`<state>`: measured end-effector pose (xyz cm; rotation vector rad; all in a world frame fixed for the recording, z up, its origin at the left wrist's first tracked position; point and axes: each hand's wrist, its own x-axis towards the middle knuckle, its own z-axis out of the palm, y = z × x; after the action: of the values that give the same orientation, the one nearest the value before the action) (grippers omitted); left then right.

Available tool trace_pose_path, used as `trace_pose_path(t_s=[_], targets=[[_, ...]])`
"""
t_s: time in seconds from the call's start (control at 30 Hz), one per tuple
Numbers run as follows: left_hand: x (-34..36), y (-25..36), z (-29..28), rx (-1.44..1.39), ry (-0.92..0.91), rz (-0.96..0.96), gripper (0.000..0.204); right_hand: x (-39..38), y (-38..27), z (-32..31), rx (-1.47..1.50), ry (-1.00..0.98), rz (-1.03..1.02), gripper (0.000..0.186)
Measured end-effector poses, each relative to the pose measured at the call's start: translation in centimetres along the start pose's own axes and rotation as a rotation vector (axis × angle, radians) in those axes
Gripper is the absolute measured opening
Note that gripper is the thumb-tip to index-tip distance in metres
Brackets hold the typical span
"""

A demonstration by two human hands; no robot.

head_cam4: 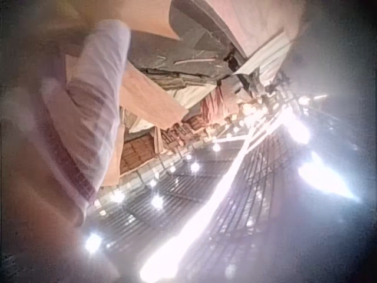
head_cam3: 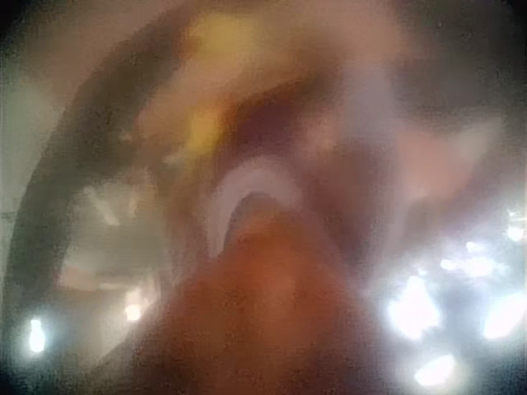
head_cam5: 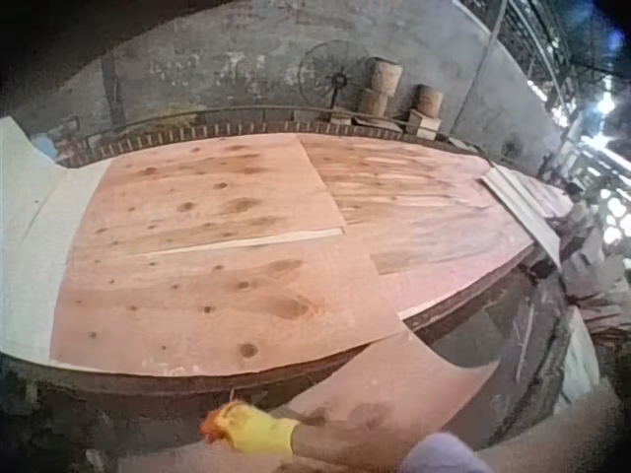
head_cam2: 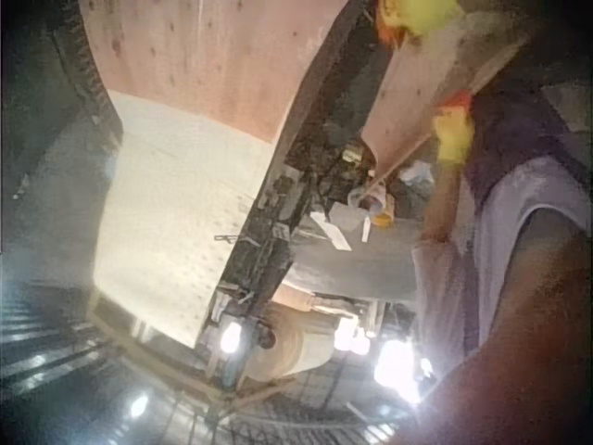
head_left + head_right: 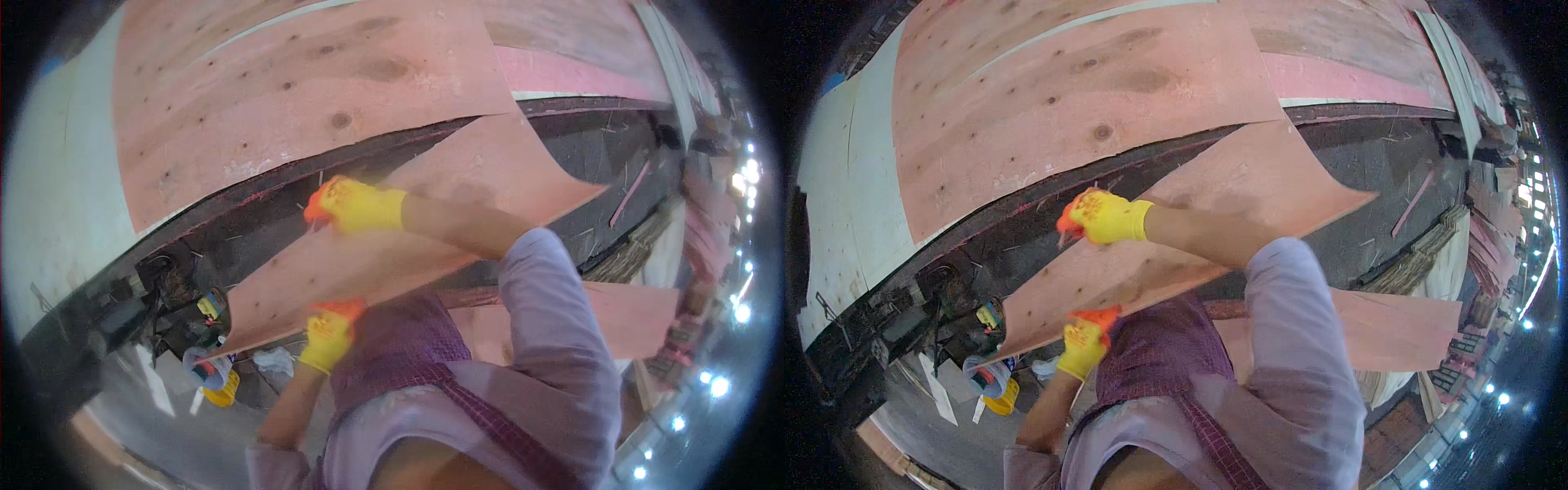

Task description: The person picks up thin wood veneer sheets from a pile, lays them across a large panel on a workbench, and cuts the veneer sheets using a knife.

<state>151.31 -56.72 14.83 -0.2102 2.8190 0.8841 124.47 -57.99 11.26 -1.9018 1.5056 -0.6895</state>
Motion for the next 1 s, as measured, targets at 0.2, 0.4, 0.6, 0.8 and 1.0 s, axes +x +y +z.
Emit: trace_pose_path(t_s=[0.2,0.4,0.6,0.8,1.0], targets=[[1.8,-2.5,-3.9,0.024,0.351,0.042,0.034,-7.3,-15.6,-9.8,0.014,0.218,-0.115,0.03],[3.4,1.4,-11.4,-0.15,0.404,0.177,0.051,-17.3,-20.3,-11.3,1.215,-0.031,0.7,0.038],[3.0,6.0,-23.0,-0.136,0.659,0.33,0.056,-27.0,-9.5,4.9,1.594,1.407,1.0,0.051],[-2.5,6.4,-32.1,0.067,0.683,0.35,0.052,-21.0,-3.1,1.3,1.531,1.303,0.075,0.015],[-8.7,2.9,-38.3,0.11,0.829,0.387,0.041,-13.6,-9.6,-5.4,1.457,1.271,-0.027,0.022]])
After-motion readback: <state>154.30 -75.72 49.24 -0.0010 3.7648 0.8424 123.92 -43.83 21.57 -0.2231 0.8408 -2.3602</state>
